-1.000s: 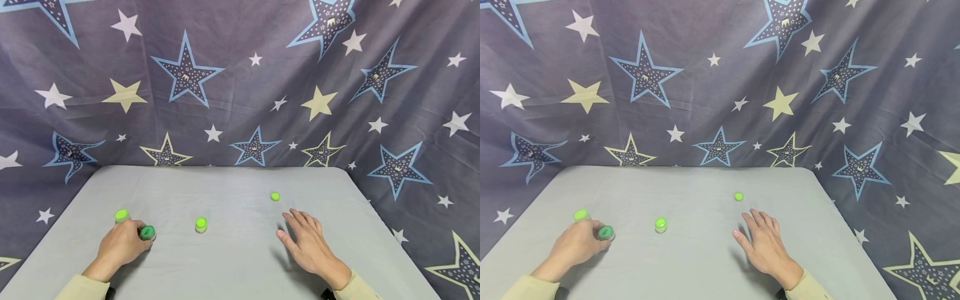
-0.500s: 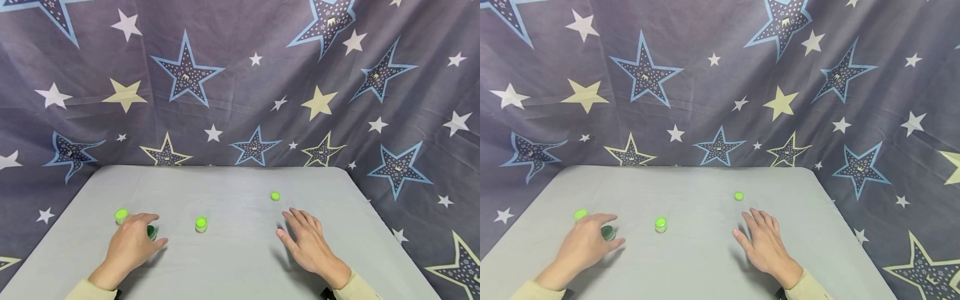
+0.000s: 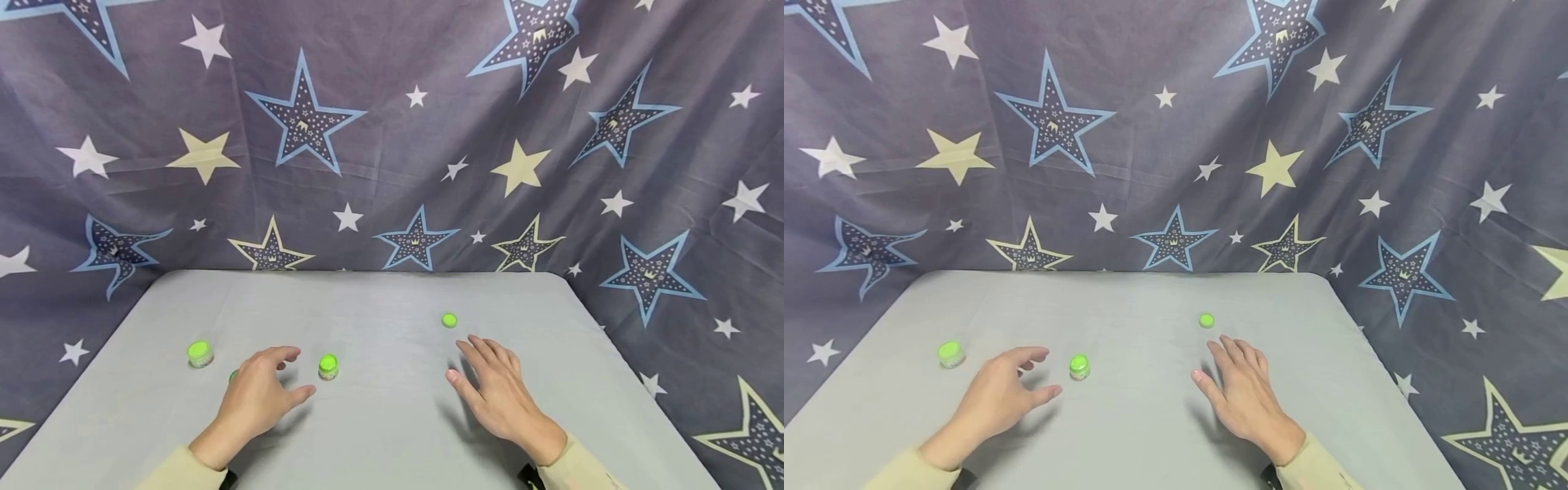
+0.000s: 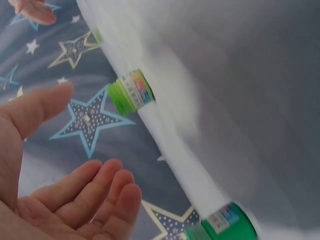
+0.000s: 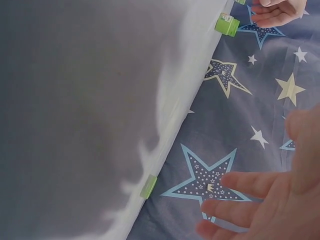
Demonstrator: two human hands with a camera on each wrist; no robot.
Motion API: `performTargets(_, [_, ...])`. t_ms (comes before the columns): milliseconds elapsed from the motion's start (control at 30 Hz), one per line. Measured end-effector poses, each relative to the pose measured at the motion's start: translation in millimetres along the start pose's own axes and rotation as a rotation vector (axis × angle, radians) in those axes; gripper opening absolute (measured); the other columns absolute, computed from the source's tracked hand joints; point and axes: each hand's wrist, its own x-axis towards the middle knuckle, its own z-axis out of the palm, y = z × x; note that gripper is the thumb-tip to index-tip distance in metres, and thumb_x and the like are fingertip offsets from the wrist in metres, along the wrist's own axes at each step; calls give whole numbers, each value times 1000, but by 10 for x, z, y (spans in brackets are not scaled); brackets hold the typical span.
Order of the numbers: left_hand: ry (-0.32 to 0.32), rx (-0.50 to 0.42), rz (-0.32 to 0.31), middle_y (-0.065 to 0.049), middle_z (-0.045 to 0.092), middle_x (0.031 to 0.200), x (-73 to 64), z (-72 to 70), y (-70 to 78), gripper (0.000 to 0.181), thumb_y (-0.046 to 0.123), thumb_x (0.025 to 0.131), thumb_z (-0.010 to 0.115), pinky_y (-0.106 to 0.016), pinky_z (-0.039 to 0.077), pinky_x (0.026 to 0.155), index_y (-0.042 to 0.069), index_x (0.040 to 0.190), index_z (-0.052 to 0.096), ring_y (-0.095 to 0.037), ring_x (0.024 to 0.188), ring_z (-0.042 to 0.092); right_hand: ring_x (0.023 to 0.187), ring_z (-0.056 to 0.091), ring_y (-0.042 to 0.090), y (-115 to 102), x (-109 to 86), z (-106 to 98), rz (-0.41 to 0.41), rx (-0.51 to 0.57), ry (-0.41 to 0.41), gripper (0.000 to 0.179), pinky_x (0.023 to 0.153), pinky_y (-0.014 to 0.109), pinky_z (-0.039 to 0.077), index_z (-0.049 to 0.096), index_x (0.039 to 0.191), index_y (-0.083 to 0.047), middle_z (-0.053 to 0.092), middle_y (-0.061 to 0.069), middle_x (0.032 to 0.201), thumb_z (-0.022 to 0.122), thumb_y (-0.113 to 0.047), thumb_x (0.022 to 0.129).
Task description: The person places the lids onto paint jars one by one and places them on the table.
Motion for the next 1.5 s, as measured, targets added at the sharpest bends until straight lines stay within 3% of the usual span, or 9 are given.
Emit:
performTargets(233, [-42, -3, -46, -5, 73, 116, 123, 67, 50, 60, 27, 73, 92, -44, 54, 74, 7, 124, 71, -27, 101, 68, 138, 43, 42, -7, 36, -7, 4, 14, 0, 57, 112, 60, 25, 57, 144, -5, 51, 20, 150, 58, -45, 103])
performTargets(367, [-94, -31, -83, -5, 72, 117, 196, 106, 59, 63, 27, 73, 93, -44, 54, 78, 6, 128, 69, -26, 102, 67, 137, 44, 42, -7, 49, -3, 3, 21, 6, 58, 111, 59, 26, 57, 144, -4, 52, 21, 149, 60, -45, 102])
performTargets(533, [-116, -44, -96, -6, 73, 112, 255, 174, 49, 64, 26, 72, 94, -43, 53, 79, 4, 126, 69, -24, 97, 67, 135, 46, 42, 0, 91, 22, -13, 21, 24, 59, 110, 59, 27, 57, 143, -4, 54, 21, 147, 63, -44, 101])
performTargets(967, [-133, -55, -139, -5, 73, 110, 321, 303, 46, 62, 22, 71, 93, -46, 53, 84, 3, 125, 69, -24, 96, 67, 133, 48, 42, 57, 271, 77, -9, 17, 36, 60, 109, 59, 30, 57, 143, -5, 55, 21, 145, 65, -45, 99])
performTargets(1500, [-176, -111, -163, -1, 72, 99, 359, 391, 66, 49, 15, 70, 94, -45, 53, 81, 6, 113, 73, -22, 91, 66, 132, 48, 42, 114, 432, 66, 18, 18, 21, 60, 108, 60, 31, 58, 141, -3, 56, 21, 144, 65, -45, 99])
